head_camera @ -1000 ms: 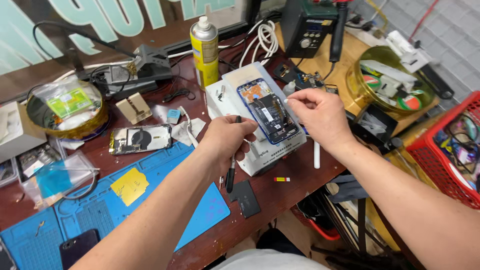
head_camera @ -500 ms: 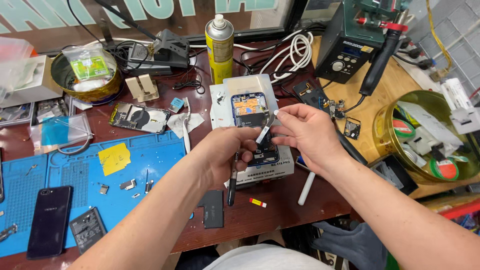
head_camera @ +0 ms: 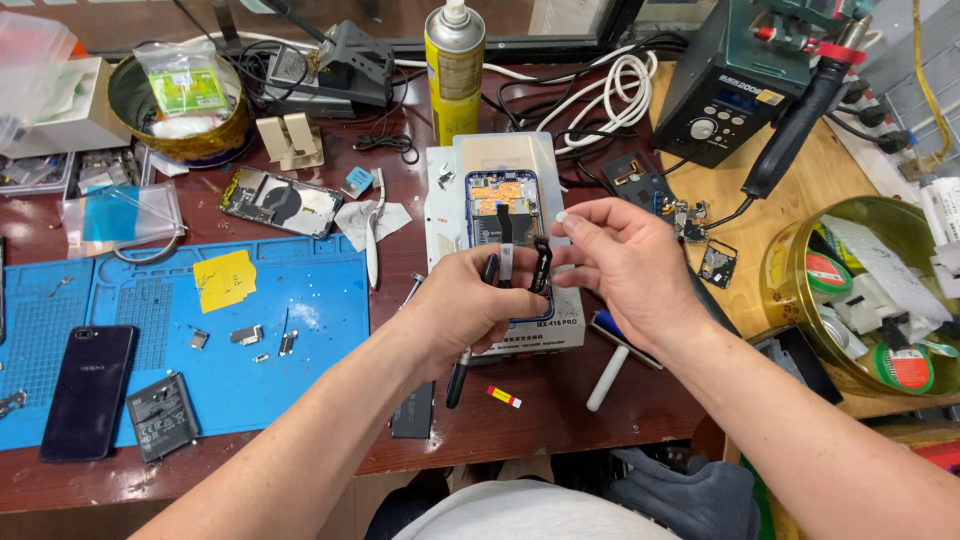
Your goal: The person handles a smartphone battery and internal components on a cluttered workbench. They apply adhesive tape to the battery, place it into the phone chassis, and connect internal ribbon cables using tweezers.
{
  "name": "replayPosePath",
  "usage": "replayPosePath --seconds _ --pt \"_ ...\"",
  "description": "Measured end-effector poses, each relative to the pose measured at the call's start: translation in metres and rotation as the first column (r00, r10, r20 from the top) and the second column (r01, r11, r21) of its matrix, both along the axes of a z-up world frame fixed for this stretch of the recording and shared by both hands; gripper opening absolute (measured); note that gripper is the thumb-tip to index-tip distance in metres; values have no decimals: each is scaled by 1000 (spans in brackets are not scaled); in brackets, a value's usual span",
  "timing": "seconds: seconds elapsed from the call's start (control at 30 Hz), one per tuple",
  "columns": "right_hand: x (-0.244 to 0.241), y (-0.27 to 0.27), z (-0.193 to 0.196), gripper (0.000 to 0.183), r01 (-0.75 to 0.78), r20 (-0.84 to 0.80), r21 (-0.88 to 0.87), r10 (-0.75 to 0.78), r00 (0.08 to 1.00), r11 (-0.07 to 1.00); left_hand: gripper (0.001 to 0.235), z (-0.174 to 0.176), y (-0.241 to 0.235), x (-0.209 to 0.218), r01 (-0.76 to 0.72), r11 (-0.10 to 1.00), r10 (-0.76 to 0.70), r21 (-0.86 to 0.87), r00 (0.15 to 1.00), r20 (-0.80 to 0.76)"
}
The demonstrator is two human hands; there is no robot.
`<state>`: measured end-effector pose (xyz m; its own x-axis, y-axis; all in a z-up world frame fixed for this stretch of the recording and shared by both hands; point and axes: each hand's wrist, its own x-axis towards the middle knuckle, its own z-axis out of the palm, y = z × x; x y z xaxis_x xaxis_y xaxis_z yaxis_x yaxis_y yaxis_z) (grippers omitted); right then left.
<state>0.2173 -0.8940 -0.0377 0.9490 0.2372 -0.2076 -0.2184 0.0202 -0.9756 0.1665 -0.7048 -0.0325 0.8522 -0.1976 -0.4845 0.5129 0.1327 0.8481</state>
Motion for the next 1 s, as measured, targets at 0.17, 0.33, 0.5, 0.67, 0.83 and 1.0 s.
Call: replayPosePath --seconds 0.17,0.33,0.5,0.67,0.83,1.0 --pt "6 7 -3 9 166 667 -532 290 687 830 24 -11 -2 -8 13 996 -16 88 999 37" --pt "12 14 -8 7 238 722 -626 437 536 743 17 -16 3 -14 -19 999 17 34 998 54" --pt "16 17 -12 8 278 742 -637 476 472 719 18 -17 3 -12 -13 999 9 45 995 95" --pt "17 18 -14 10 283 750 -631 476 459 722 22 -15 2 -11 -9 999 6 36 996 90" --pt "14 17 -11 10 278 719 -670 508 474 689 26 -10 4 -10 23 996 -26 82 999 42" --pt "17 18 -7 10 260 681 -716 567 463 648 28 -8 3 -11 24 994 -29 105 998 49"
